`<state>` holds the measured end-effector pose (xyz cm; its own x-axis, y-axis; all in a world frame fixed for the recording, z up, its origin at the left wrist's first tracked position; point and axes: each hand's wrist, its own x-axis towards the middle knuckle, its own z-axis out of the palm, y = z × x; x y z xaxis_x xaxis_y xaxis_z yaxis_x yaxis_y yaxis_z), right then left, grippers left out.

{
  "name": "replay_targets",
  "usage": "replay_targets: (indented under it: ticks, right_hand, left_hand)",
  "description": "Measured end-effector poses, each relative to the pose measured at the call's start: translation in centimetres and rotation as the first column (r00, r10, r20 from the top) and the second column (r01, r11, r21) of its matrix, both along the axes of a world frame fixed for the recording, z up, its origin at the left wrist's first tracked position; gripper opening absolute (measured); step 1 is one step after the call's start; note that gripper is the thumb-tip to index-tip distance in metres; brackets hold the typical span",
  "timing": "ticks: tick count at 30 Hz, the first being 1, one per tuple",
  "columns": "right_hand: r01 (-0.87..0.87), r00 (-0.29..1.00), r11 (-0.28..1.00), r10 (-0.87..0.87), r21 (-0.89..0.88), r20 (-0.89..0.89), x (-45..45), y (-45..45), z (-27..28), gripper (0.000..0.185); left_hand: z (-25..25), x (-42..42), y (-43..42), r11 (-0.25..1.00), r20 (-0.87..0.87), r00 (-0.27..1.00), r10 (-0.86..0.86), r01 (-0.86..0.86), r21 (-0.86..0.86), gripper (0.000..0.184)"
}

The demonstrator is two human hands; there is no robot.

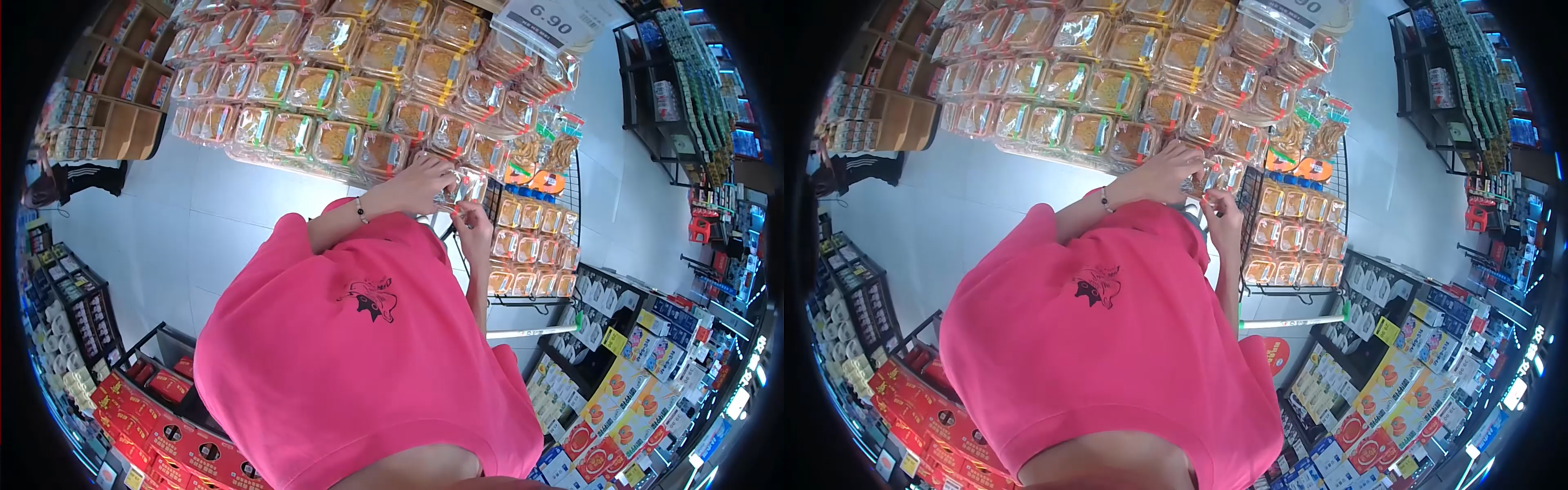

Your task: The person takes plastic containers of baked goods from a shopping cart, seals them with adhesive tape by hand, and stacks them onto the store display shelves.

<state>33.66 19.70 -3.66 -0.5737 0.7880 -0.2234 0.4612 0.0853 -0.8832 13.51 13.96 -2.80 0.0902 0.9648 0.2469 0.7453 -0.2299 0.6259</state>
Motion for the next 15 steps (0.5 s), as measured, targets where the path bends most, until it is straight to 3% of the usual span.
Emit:
replay_targets:
  ticks: [1,6,10,12,15]
  right_hand:
    - [0.007,0.999,0.997,-0.003,0.081,-0.045,-0.8,0.5,-0.3,0.023]
    - [0.014,0.993,0.950,0.023,0.313,-0.114,-5.4,3.5,-1.0,0.030]
    - [0.009,0.993,0.986,0.010,0.164,-0.117,-9.0,4.6,-1.2,0.030]
    - [0.002,0.978,0.988,0.030,0.153,-0.205,-10.1,5.6,-3.7,0.031]
    - [-0.025,0.984,0.989,0.051,0.146,-0.170,-12.1,5.7,-4.0,0.030]
  left_hand:
    - [-0.5,-0.6,0.5,0.994,0.000,1.000,0.020,-0.020,0.103,0.037]
    - [1.3,-4.4,2.4,0.988,-0.117,0.991,0.060,-0.042,0.150,0.039]
    - [1.8,-7.2,3.2,0.992,-0.245,0.964,0.109,-0.091,0.084,0.039]
    - [1.1,-8.5,3.4,0.992,-0.205,0.971,0.124,-0.122,0.023,0.040]
    - [0.9,-10.1,3.4,0.994,-0.205,0.972,0.114,-0.112,0.017,0.042]
